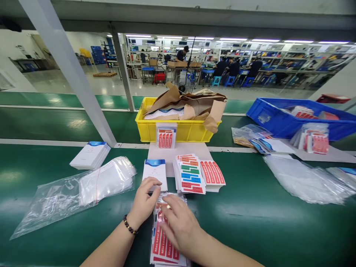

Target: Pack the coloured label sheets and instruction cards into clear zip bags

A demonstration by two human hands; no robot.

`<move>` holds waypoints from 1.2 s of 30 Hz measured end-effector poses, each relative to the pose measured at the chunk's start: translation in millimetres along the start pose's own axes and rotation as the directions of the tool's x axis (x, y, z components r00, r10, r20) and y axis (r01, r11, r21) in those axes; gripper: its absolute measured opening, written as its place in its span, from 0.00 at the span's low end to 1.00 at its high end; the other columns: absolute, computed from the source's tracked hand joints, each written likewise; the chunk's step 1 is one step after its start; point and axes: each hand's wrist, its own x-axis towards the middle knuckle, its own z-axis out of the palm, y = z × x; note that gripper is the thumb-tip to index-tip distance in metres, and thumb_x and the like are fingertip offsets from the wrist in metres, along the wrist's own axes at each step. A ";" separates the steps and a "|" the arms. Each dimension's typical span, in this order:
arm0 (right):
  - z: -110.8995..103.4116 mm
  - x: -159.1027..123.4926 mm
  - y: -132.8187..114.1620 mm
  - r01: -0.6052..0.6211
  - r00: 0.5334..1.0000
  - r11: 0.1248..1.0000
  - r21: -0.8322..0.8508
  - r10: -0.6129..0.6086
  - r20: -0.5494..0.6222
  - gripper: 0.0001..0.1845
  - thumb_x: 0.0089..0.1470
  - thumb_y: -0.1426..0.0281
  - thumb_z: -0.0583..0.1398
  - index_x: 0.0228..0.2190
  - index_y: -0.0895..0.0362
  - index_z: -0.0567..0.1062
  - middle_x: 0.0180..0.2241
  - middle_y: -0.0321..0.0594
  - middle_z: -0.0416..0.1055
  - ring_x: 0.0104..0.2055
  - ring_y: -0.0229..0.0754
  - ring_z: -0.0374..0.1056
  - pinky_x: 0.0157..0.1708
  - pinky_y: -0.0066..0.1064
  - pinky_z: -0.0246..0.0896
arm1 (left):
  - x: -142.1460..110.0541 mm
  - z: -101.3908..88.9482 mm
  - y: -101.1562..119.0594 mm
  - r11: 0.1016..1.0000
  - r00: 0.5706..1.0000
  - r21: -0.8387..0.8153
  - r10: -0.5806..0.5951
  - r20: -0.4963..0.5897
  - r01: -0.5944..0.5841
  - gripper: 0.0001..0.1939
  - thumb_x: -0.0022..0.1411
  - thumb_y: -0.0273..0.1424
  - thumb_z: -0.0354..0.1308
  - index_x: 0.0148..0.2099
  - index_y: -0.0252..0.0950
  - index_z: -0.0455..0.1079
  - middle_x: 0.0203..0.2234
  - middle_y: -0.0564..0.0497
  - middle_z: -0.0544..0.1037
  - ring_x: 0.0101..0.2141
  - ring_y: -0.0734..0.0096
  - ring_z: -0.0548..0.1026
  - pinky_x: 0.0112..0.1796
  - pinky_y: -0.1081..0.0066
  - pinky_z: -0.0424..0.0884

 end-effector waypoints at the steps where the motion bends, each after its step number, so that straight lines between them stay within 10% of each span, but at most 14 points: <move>1: 5.1 -2.5 -3.7 0.015 0.994 1.000 0.004 -0.015 0.110 0.27 0.51 0.59 0.54 0.49 0.62 0.64 0.52 0.53 0.58 0.56 0.54 0.49 0.51 0.48 0.49 | 0.7 -0.8 -1.1 1.000 1.000 -0.008 0.000 -0.023 -0.001 0.08 0.57 0.29 0.48 0.35 0.36 0.69 0.34 0.49 0.70 0.39 0.67 0.67 0.42 0.68 0.62; 7: 29.2 -10.4 -1.9 0.015 0.865 0.998 0.056 -0.041 0.500 0.47 0.42 0.41 0.48 0.57 0.53 0.49 0.60 0.50 0.38 0.60 0.63 0.26 0.50 0.64 0.21 | 3.8 -2.5 -4.5 0.999 0.995 -0.033 -0.028 -0.097 0.025 0.09 0.60 0.30 0.46 0.34 0.35 0.67 0.34 0.49 0.70 0.39 0.69 0.67 0.43 0.69 0.62; 14: 21.7 -16.3 -3.6 0.016 0.870 0.996 0.083 -0.055 0.489 0.43 0.46 0.45 0.50 0.58 0.52 0.47 0.61 0.50 0.36 0.60 0.61 0.23 0.51 0.62 0.19 | -10.8 -5.9 3.3 0.993 0.981 0.037 0.115 -0.156 -0.111 0.08 0.59 0.31 0.46 0.37 0.37 0.66 0.39 0.48 0.68 0.44 0.67 0.65 0.47 0.68 0.60; 20: 21.6 -20.2 -1.5 0.049 0.893 0.998 0.043 -0.063 0.446 0.38 0.47 0.48 0.52 0.56 0.51 0.52 0.60 0.48 0.39 0.61 0.60 0.25 0.52 0.60 0.23 | -0.2 -60.0 5.8 0.908 0.998 0.417 0.060 -0.010 -0.050 0.12 0.57 0.39 0.47 0.39 0.39 0.65 0.39 0.49 0.70 0.41 0.64 0.67 0.43 0.67 0.61; 27: 6.4 9.1 0.1 0.127 0.991 0.989 0.071 -0.129 0.029 0.25 0.48 0.56 0.54 0.43 0.60 0.67 0.43 0.46 0.68 0.46 0.43 0.62 0.45 0.35 0.57 | 45.5 -138.7 -77.9 0.498 0.830 0.777 -0.555 -0.056 0.385 0.25 0.50 0.53 0.44 0.24 0.34 0.65 0.21 0.44 0.73 0.27 0.55 0.71 0.32 0.63 0.63; 31: 11.2 21.6 6.7 0.132 0.980 0.986 0.105 -0.114 -0.166 0.13 0.49 0.63 0.53 0.33 0.59 0.70 0.32 0.40 0.72 0.35 0.38 0.67 0.35 0.28 0.61 | 47.4 -152.1 -118.2 0.524 0.829 0.790 -0.557 0.037 0.317 0.22 0.50 0.48 0.45 0.24 0.35 0.66 0.24 0.43 0.75 0.29 0.54 0.71 0.33 0.63 0.62; 36: 24.2 17.3 15.8 0.098 0.979 0.981 0.170 -0.065 -0.193 0.10 0.49 0.67 0.52 0.27 0.57 0.71 0.27 0.36 0.72 0.30 0.35 0.68 0.31 0.24 0.60 | 46.5 -150.6 -118.4 0.535 0.829 0.778 -0.558 0.032 0.330 0.18 0.47 0.46 0.49 0.23 0.36 0.65 0.21 0.47 0.74 0.28 0.54 0.71 0.31 0.65 0.61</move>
